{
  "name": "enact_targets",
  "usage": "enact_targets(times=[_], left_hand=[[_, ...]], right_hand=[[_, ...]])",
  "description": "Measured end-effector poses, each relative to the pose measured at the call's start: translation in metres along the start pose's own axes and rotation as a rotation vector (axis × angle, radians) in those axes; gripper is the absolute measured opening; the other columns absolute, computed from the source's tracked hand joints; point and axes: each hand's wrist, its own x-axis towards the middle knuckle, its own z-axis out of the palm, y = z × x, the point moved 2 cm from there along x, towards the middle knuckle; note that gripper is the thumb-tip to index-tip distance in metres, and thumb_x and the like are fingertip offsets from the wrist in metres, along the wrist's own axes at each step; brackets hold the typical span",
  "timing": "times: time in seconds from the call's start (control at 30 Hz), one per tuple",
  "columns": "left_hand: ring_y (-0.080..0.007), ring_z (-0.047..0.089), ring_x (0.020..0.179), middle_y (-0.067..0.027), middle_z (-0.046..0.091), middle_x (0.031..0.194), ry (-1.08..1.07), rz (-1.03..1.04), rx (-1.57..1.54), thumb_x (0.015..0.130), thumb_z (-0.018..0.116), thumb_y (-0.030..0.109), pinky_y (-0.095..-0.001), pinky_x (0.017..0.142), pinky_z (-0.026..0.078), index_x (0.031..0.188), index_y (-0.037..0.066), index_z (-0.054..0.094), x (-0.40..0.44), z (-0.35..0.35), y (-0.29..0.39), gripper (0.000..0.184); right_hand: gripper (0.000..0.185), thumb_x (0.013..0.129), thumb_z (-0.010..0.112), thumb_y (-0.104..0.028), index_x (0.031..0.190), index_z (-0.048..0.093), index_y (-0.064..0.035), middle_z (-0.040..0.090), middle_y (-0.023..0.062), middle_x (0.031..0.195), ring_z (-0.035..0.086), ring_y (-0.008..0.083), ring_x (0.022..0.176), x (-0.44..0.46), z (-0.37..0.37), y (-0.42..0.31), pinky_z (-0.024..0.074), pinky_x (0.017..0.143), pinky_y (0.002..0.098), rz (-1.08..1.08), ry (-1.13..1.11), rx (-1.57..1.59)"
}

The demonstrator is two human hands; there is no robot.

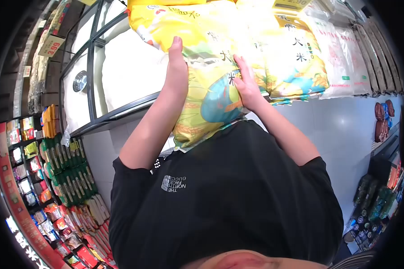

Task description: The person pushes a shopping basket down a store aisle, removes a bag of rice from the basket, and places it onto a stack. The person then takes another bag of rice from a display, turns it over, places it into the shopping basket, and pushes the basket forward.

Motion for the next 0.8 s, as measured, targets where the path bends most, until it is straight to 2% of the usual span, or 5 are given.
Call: enact_targets(times=[0.13, 0.37, 0.43, 0.53, 0.8], left_hand=[[-0.0296, 0.046, 0.138, -0.0192, 0.050, 0.148, -0.105, -0.077, 0.282, 0.105, 0.047, 0.049, -0.0422, 0.116, 0.034, 0.148, -0.001, 0.046, -0.024, 0.058, -0.003, 0.066], [-0.0534, 0.029, 0.145, -0.0393, 0.041, 0.149, -0.128, -0.196, 0.870, 0.093, 0.043, 0.075, -0.0650, 0.119, 0.009, 0.143, -0.012, 0.048, -0.021, 0.123, -0.033, 0.100], [-0.0425, 0.046, 0.138, -0.0322, 0.054, 0.140, -0.005, -0.216, 1.228, 0.094, 0.051, 0.069, -0.0557, 0.118, 0.025, 0.134, -0.010, 0.057, -0.031, 0.151, -0.021, 0.089], [-0.0511, 0.025, 0.148, -0.0415, 0.036, 0.151, -0.119, -0.234, 1.185, 0.090, 0.048, 0.075, -0.0650, 0.121, 0.005, 0.142, -0.021, 0.037, -0.041, 0.171, -0.019, 0.109], [-0.0530, 0.009, 0.152, -0.0361, 0.026, 0.158, -0.288, -0.165, 1.004, 0.093, 0.052, 0.070, -0.0692, 0.119, -0.001, 0.152, -0.016, 0.023, -0.055, 0.187, -0.023, 0.109]], right_hand=[[0.071, 0.102, 0.044, -0.045, 0.162, 0.029, -0.0075, 0.021, 0.0241, 0.167, 0.019, 0.0431, 0.154, -0.010, -0.022, 0.015, 0.0150, 0.125, 0.0501, 0.058, 0.044, -0.339], [0.084, 0.106, 0.030, -0.063, 0.165, 0.015, -0.0054, 0.016, 0.0181, 0.170, 0.014, 0.0323, 0.158, 0.005, -0.059, 0.003, 0.0092, 0.128, 0.0433, 0.183, -0.024, 0.710], [0.088, 0.103, 0.031, -0.070, 0.166, 0.010, -0.0120, 0.016, 0.0194, 0.170, 0.021, 0.0346, 0.155, 0.004, -0.078, -0.006, 0.0203, 0.125, 0.0454, 0.289, -0.067, 0.833], [0.095, 0.100, 0.037, -0.074, 0.167, 0.004, -0.0144, 0.014, 0.0236, 0.169, 0.028, 0.0355, 0.153, 0.002, -0.119, -0.035, 0.0324, 0.120, 0.0476, 0.230, -0.163, 0.930], [0.101, 0.092, 0.069, -0.038, 0.164, 0.008, -0.0028, 0.032, 0.0185, 0.160, 0.037, 0.0277, 0.146, -0.007, -0.173, -0.063, 0.0360, 0.118, 0.0416, 0.426, -0.239, 0.445]])
